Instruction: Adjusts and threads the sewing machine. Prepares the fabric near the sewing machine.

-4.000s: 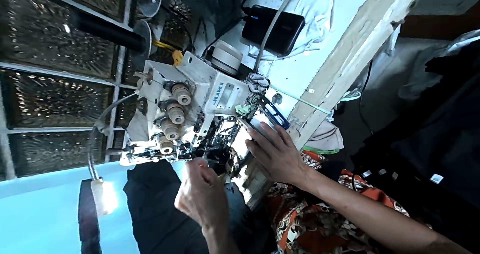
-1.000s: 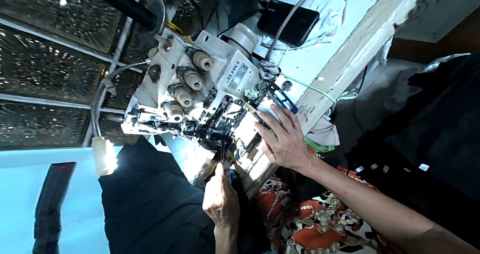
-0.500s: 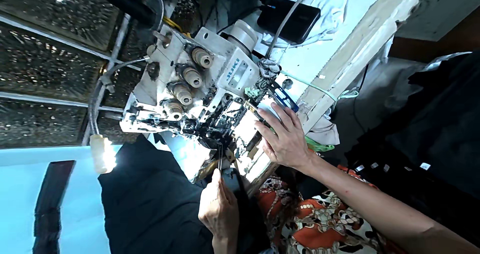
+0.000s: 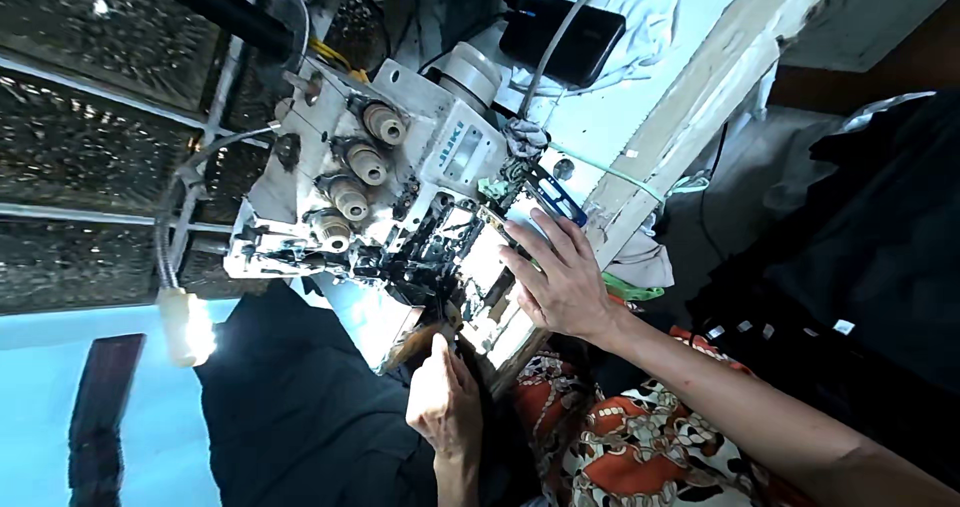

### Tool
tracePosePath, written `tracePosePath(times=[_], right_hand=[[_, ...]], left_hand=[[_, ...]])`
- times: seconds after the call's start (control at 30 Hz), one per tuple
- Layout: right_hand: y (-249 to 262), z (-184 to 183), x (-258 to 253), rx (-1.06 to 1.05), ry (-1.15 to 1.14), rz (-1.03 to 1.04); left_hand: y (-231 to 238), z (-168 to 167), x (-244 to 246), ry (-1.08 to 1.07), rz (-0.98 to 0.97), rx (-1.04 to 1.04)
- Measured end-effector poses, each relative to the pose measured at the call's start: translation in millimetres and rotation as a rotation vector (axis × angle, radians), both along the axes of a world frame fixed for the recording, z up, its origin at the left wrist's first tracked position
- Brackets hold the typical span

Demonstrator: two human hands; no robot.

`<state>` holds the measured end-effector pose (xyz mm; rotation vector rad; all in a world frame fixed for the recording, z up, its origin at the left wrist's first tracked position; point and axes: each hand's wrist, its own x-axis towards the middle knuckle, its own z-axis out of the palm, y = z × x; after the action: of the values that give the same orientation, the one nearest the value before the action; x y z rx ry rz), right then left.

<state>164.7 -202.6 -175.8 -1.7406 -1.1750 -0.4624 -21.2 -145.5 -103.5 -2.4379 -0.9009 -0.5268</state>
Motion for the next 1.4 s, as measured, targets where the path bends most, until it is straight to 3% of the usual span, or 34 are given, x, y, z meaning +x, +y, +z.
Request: tracePosePath(times=[0.37,0.53,0.87,0.93,1.17,1.4], right_hand=[[-1.2,0.8,0.7,-0.011,0.0,0.01],[-0.9,0.8,0.5,-0.018,-0.003,0.011],[-0.2,1.1,0.1,-0.005,0.02,0.023],[-0.8,2.1,0.3,-0.011,0.019,0.034],[0.1,0.8,-0.3,-0.006,0.003,0.018],[0.3,-0.1,0.8,-0.008,-0.019,-0.001]], left_hand=[[12.0,-1.9,16.2,0.017,0.006,0.071],[4.4,9.8,20.2,0.053,0.079,0.004],[-24.6,75.4,-8.4,-0.207,0.029,-0.671],[-33.3,77.4,-15.0,-0.242,0.006,-0.72],[-42.6,32.6,-18.3,-0.075,-0.003,-0.416],[-47.8,39.8,-26.9,-0.162,-0.011,-0.386]])
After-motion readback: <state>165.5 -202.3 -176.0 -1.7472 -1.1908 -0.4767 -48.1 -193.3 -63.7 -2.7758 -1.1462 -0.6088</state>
